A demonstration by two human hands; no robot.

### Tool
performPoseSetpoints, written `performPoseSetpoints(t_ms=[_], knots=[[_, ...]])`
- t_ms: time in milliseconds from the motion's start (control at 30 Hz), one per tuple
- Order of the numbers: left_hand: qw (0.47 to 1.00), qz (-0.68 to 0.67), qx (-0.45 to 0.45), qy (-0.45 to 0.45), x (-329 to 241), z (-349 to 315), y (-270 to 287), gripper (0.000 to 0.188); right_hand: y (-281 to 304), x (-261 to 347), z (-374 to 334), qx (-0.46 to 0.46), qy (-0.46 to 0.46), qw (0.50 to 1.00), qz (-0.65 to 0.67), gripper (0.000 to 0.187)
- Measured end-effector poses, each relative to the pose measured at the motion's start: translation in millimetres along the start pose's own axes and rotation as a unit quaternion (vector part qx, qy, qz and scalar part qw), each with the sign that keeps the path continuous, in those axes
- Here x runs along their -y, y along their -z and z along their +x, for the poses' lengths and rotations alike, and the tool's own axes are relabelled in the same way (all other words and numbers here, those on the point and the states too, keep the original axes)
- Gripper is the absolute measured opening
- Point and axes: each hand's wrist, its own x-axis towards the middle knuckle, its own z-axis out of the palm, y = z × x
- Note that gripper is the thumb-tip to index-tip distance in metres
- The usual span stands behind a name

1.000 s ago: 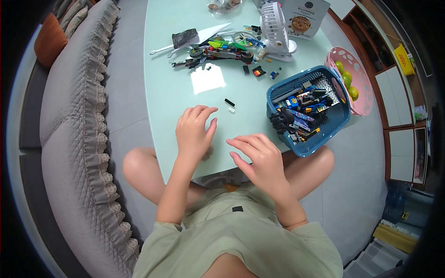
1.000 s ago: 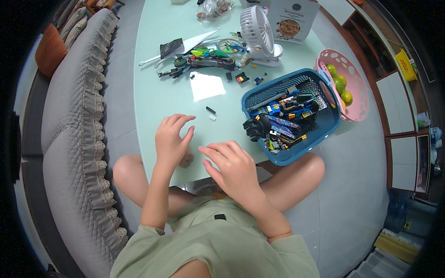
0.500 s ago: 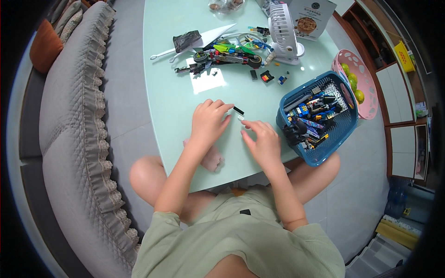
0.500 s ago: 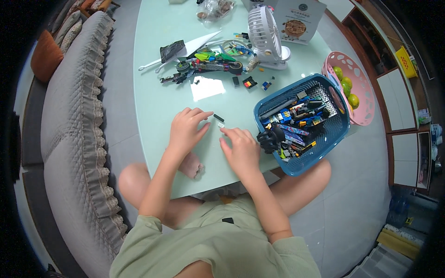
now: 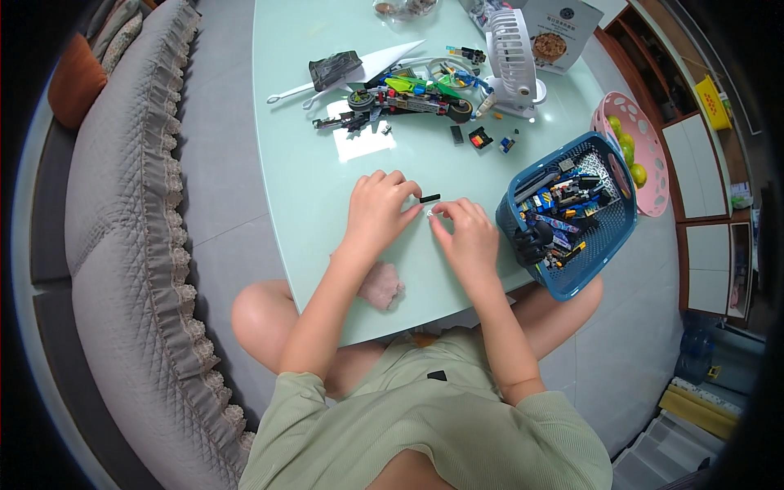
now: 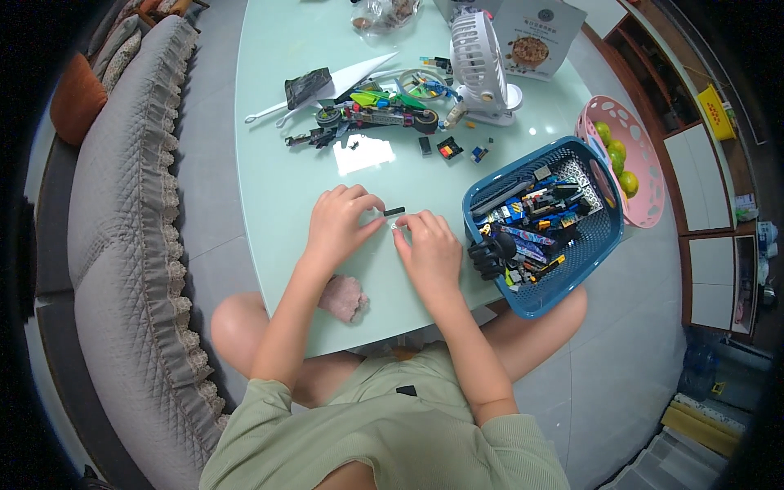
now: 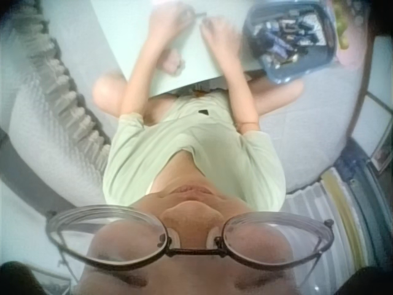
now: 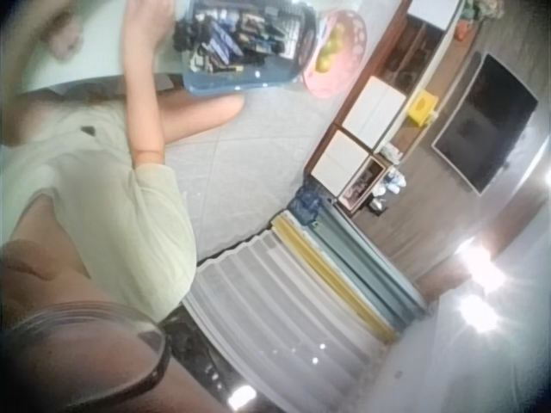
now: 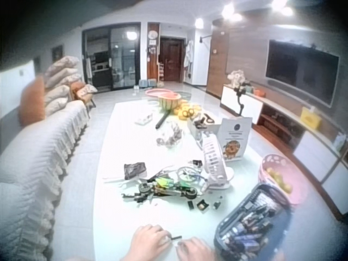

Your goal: The person assembles toy block components by hand on a table, picking up various colorful pieces from the table and a blue basket, connecting them together, and placing the partially completed structures back into the basket.

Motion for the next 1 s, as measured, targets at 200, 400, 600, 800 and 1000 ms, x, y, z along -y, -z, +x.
performPoseSetpoints(t_ms=[200, 400, 600, 800, 1000], knots=[[1.000, 0.014, 0.002, 0.001, -3, -10, 6, 0.010, 11, 10, -11, 0.006, 0.016, 1.000, 0.001, 0.011], [0.999, 0.002, -0.010, 0.043, -21, -29, 42, 0.007, 42, 32, -31, -0.006, 0.041, 0.998, 0.041, 0.010], [0.996, -0.026, -0.073, 0.053, -66, -27, 67, 0.008, 91, 42, -46, -0.017, 0.067, 0.993, 0.093, 0.010], [0.990, -0.088, -0.107, -0.008, -120, -4, 73, 0.013, 145, 29, -61, -0.082, 0.027, 0.990, 0.112, 0.012], [0.985, -0.126, -0.095, -0.076, -163, 18, 51, 0.017, 174, -9, -57, -0.161, -0.031, 0.983, 0.088, 0.013]])
